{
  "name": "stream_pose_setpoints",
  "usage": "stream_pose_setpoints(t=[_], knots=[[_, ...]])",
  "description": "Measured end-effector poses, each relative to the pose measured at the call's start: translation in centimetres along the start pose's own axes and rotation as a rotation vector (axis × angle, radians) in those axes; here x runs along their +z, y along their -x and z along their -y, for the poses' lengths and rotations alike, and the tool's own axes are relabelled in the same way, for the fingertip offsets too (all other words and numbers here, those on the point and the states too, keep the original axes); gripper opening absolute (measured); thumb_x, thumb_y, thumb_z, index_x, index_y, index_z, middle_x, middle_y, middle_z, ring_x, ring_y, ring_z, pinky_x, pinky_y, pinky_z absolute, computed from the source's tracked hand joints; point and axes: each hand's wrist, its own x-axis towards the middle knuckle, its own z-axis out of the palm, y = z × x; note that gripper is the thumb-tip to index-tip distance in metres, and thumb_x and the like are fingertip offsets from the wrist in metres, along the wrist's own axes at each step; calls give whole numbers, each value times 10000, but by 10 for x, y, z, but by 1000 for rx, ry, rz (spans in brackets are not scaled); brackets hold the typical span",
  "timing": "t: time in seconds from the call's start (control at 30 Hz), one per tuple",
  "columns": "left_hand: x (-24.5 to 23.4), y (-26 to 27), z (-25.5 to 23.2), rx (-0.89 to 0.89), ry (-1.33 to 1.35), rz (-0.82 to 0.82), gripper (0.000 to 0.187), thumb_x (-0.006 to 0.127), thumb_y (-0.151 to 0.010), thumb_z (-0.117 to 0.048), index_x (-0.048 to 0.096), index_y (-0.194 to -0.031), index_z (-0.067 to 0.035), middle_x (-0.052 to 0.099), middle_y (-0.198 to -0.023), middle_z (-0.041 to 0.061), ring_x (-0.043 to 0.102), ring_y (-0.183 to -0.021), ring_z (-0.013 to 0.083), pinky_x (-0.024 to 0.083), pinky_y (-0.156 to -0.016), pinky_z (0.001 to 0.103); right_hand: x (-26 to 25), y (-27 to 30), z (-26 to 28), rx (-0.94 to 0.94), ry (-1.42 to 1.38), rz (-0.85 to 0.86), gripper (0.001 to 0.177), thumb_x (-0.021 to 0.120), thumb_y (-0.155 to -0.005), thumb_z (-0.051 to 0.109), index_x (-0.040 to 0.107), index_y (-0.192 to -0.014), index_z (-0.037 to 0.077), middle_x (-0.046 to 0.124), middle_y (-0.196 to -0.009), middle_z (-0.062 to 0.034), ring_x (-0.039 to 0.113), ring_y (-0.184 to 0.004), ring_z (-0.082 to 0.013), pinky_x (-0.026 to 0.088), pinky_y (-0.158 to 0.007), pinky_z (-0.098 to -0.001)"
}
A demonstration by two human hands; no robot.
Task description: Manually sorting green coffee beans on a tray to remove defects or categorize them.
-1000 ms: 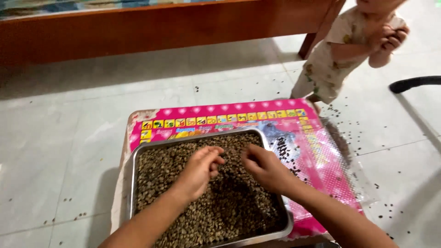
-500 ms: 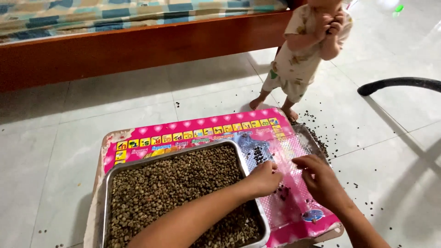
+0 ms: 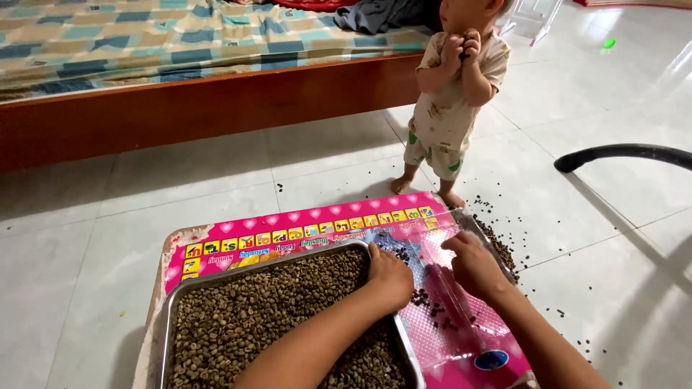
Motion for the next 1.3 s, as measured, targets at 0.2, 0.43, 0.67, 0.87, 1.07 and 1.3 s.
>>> stream_pose_setpoints(t=[0.2, 0.43, 0.67, 0.87, 1.07, 1.3], knots=[[-4, -19, 6, -37, -89, 64, 503, 428, -1005, -120, 460, -1462, 85, 366, -1553, 339, 235, -1472, 546, -124, -1119, 780, -16, -6, 6, 91, -99, 64, 395, 658, -819, 7, 736, -1198, 89, 700, -1174, -215, 724, -1040, -477, 596, -898, -566], [-22, -33, 21, -231, -65, 134, 525, 236, -1035, -107, 419, -1520, -26, 377, -1600, 184, 247, -1500, 440, -173, -1051, 853, -27, -3, 10, 269, -300, -3, 306, 596, -904, 131, 775, -1151, 148, 690, -1098, -218, 724, -981, -479, 606, -856, -532], [-2, -47, 32, -152, -25, 7, 490, 270, -1023, -61, 515, -1442, -2, 474, -1525, 188, 331, -1462, 453, -88, -1104, 822, -48, -75, -30, 103, -185, -44, 272, 618, -891, 139, 780, -1109, 156, 750, -1030, -158, 736, -980, -435, 597, -821, -537], [1, 14, 54, 134, 311, -217, 132, 557, -865, 4, 676, -904, 46, 542, -1351, 312, 429, -1341, 449, -27, -1228, 698, -129, -224, -72, -7, -138, -625, 250, 719, -880, -11, 681, -1127, -14, 619, -1086, -200, 605, -953, -326, 544, -823, -436], [11, 88, 114, 170, 565, -122, 415, 619, -973, -209, 558, -1338, -22, 577, -1302, 188, 543, -1160, 307, 366, -1110, 480, -159, -316, -94, 286, -338, -705, 806, 756, -876, 25, 295, -1536, 15, 552, -1361, -322, 589, -1175, -480, 527, -907, -532], [136, 58, 201, 158, 833, -52, 305, 556, -1010, -290, 594, -1300, -202, 579, -1380, 54, 504, -1345, 216, 348, -1173, 477, -144, -355, -78, 500, -21, -611, 702, 807, -843, 284, 489, -1398, -4, 531, -1388, -257, 432, -1229, -468, 288, -989, -588]])
